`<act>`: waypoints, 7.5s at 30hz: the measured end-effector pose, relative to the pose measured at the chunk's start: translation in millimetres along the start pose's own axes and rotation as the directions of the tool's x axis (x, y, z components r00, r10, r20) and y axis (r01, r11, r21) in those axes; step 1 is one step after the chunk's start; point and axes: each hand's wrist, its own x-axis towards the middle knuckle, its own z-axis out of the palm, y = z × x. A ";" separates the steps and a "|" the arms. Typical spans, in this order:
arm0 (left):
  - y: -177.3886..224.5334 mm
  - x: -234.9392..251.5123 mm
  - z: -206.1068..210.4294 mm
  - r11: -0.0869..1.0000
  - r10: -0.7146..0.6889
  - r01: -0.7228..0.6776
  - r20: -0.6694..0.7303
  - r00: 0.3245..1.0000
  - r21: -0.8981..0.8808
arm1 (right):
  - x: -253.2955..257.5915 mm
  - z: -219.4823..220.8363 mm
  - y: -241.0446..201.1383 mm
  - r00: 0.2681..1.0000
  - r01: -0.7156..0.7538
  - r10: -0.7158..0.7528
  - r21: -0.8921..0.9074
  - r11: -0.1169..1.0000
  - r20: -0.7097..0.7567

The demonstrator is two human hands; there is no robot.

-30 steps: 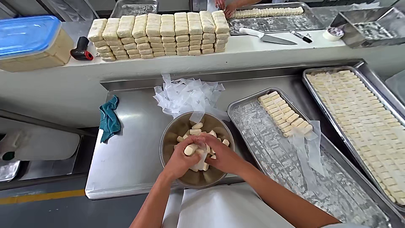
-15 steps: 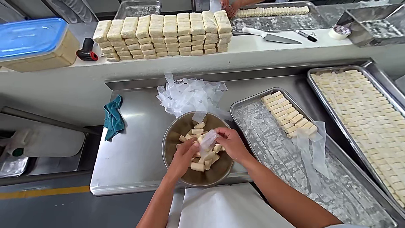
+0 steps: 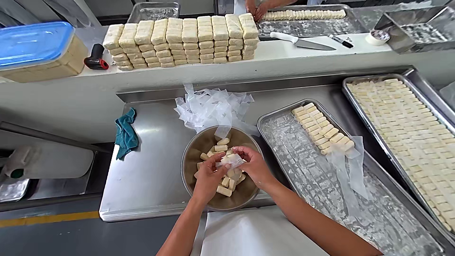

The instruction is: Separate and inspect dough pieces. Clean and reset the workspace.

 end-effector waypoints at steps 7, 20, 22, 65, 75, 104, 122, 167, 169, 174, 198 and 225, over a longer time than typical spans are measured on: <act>-5.8 0.1 2.8 0.996 0.047 -0.043 -0.052 0.998 0.075 | 1.9 -3.8 2.1 0.974 -0.035 0.062 -0.122 0.992 0.219; -11.3 4.9 6.3 0.845 0.249 -0.114 -0.196 0.948 0.523 | 1.1 9.5 12.6 0.963 0.255 -0.266 -0.492 0.833 0.049; -17.2 5.7 1.6 0.865 0.250 -0.115 -0.222 0.942 0.489 | 2.9 9.4 10.5 0.955 0.281 -0.287 -0.514 0.810 0.071; 58.4 138.1 41.4 0.811 -0.029 0.051 -0.047 0.998 0.583 | 61.8 -386.2 99.5 0.853 -0.409 -0.149 -0.819 0.404 -0.500; 27.5 61.9 -32.3 0.938 0.026 0.076 -0.286 0.958 0.339 | 28.2 -350.3 104.9 0.804 -0.295 -0.099 -0.538 0.790 -0.586; -26.6 -1.0 -3.2 0.989 -0.074 0.065 0.062 0.995 0.137 | 9.5 -5.2 8.5 0.927 0.052 0.107 -0.406 0.913 0.360; -5.1 9.7 -3.6 0.996 0.028 -0.026 -0.024 0.999 0.082 | 7.7 -45.0 13.0 0.987 0.158 -0.148 -0.342 0.926 0.057; 3.4 10.0 6.2 0.920 0.285 -0.179 -0.280 0.917 0.349 | 1.1 -3.3 -6.5 0.991 0.132 -0.126 -0.308 0.942 0.038; 6.1 8.9 1.9 0.940 0.225 -0.132 -0.282 0.933 0.314 | 3.8 -7.8 -4.6 0.993 0.093 -0.079 -0.189 0.978 0.083; 6.2 11.6 -14.1 0.960 0.043 -0.020 -0.076 0.996 0.279 | 4.9 -15.1 -9.6 0.977 0.034 -0.024 -0.043 0.998 0.210; -7.9 9.2 -31.7 0.750 0.250 -0.107 -0.129 0.960 0.653 | 6.0 -42.1 -5.6 0.905 0.414 -0.186 -0.695 0.588 0.382; -1.9 14.6 1.3 0.888 0.006 -0.120 0.249 0.969 0.443 | -8.6 -55.7 4.0 0.839 0.427 0.108 -0.768 0.477 0.533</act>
